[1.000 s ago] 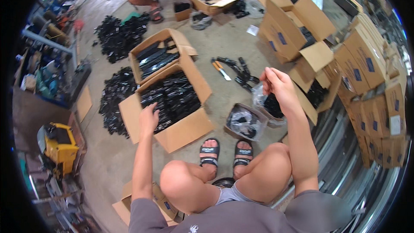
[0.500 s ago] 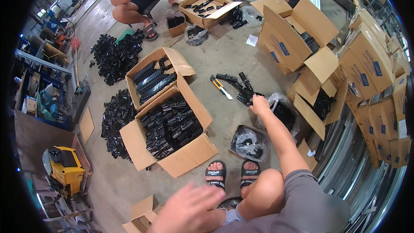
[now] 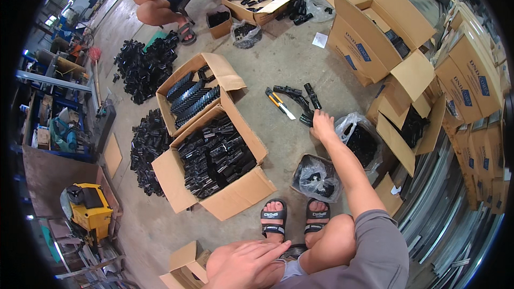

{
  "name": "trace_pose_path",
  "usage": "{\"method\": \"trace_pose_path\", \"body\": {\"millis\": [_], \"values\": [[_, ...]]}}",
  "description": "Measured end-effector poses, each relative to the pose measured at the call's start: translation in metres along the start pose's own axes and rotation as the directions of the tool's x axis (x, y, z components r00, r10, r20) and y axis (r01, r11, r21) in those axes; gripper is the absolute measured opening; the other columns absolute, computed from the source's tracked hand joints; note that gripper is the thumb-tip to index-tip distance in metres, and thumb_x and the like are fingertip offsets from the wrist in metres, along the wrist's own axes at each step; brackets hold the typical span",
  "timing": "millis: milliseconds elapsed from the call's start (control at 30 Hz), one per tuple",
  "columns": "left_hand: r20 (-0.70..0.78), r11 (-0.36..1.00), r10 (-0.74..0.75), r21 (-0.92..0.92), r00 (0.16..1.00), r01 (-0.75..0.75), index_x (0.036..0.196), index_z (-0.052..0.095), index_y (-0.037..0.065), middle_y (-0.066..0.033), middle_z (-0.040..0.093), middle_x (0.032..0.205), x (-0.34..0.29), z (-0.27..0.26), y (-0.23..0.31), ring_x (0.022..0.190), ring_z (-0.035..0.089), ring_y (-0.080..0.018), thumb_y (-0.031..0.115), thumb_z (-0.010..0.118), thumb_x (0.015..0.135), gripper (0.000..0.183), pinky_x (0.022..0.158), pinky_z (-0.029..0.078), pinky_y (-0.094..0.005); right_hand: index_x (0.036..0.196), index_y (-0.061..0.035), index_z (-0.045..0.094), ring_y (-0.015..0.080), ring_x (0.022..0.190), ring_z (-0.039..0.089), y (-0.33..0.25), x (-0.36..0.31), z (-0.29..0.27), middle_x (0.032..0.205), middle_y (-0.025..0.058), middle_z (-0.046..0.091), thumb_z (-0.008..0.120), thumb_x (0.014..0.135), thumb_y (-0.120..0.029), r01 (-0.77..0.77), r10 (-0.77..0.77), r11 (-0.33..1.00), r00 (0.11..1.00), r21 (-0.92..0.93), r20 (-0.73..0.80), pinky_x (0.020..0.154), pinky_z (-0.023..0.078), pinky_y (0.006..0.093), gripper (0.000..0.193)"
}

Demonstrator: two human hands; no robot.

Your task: The person picks up black metal brackets from a large group, checks them, and places them into smaller boxes while working with two other people on a fabrication floor.

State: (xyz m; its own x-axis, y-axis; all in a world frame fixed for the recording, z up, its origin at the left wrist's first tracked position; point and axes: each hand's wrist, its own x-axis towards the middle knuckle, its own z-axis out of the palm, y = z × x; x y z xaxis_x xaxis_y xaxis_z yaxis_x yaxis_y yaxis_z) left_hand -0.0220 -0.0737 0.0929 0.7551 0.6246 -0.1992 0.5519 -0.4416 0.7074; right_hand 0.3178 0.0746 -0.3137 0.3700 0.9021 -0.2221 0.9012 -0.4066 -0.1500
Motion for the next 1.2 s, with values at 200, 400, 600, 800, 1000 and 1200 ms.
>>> {"method": "trace_pose_path", "body": {"millis": [200,400,600,800,1000,1200], "values": [[-0.002,0.996,-0.023,0.088,1.000,0.023,0.125,0.067,0.015,-0.0084,0.073,0.110,-0.006,0.007,0.002,0.100,0.070,-0.0268,0.018,0.077,0.078,0.048,0.081,0.057,-0.0367,0.118,0.0006,0.050,0.0441,0.102,0.066,0.011,-0.010,-0.014,0.107,0.0255,0.067,0.077,0.075,-0.021,0.047,-0.044,0.985,0.999,0.165,-0.026,0.088,0.053,0.0535,0.055],[0.035,1.000,-0.027,0.009,0.999,0.027,0.127,0.066,0.016,-0.0068,0.073,0.101,-0.012,0.020,-0.011,0.093,0.069,-0.0296,0.019,0.075,0.080,0.048,0.080,0.055,-0.0375,0.114,-0.0010,0.054,0.0478,0.099,0.066,0.013,-0.025,-0.036,0.100,0.0310,0.068,0.071,0.077,-0.015,-0.006,-0.010,0.929,0.999,0.371,0.042,0.090,0.052,0.0543,0.044],[0.132,0.999,0.008,-0.039,0.991,-0.002,0.141,0.056,0.013,-0.0097,0.072,0.106,-0.023,0.020,-0.024,0.093,0.068,-0.0280,0.023,0.073,0.086,0.058,0.082,0.053,-0.0391,0.111,0.0009,0.060,0.0385,0.094,0.070,0.008,-0.040,-0.065,0.097,0.0249,0.071,0.074,0.074,-0.019,-0.035,0.075,0.765,0.997,0.643,-0.035,0.085,0.055,0.0466,0.045],[0.019,0.777,-0.159,-0.614,0.987,0.137,0.151,0.043,0.010,-0.0158,0.065,0.131,0.004,0.017,-0.057,0.103,0.069,-0.0211,0.022,0.065,0.098,0.058,0.089,0.054,-0.0346,0.111,0.0024,0.059,0.0124,0.086,0.067,-0.061,-0.140,-0.205,0.095,0.0081,0.072,0.073,0.083,-0.003,-0.012,-0.189,0.083,0.982,0.996,0.027,0.075,0.054,0.0295,0.032],[0.059,0.354,-0.375,-0.913,0.925,0.202,0.151,0.039,0.006,-0.0118,0.058,0.136,0.086,0.004,-0.026,0.123,0.057,-0.0206,0.041,0.048,0.106,0.058,0.105,0.046,-0.0408,0.107,0.0026,0.059,0.0094,0.075,0.067,-0.111,-0.225,-0.308,0.087,0.0088,0.073,0.072,0.086,-0.004,0.282,-0.198,0.296,0.953,0.913,-0.230,0.065,0.053,0.0278,0.026],[-0.021,0.302,-0.187,-0.952,0.982,0.037,0.133,0.055,0.015,0.0043,0.063,0.107,0.088,0.025,-0.017,0.101,0.058,-0.0063,0.044,0.046,0.107,0.040,0.085,0.050,-0.0285,0.105,0.0025,0.062,0.0103,0.080,0.067,-0.113,-0.257,-0.322,0.089,0.0090,0.072,0.068,0.090,-0.004,0.328,-0.205,0.260,0.938,0.908,-0.280,0.068,0.053,0.0281,0.017]]}}
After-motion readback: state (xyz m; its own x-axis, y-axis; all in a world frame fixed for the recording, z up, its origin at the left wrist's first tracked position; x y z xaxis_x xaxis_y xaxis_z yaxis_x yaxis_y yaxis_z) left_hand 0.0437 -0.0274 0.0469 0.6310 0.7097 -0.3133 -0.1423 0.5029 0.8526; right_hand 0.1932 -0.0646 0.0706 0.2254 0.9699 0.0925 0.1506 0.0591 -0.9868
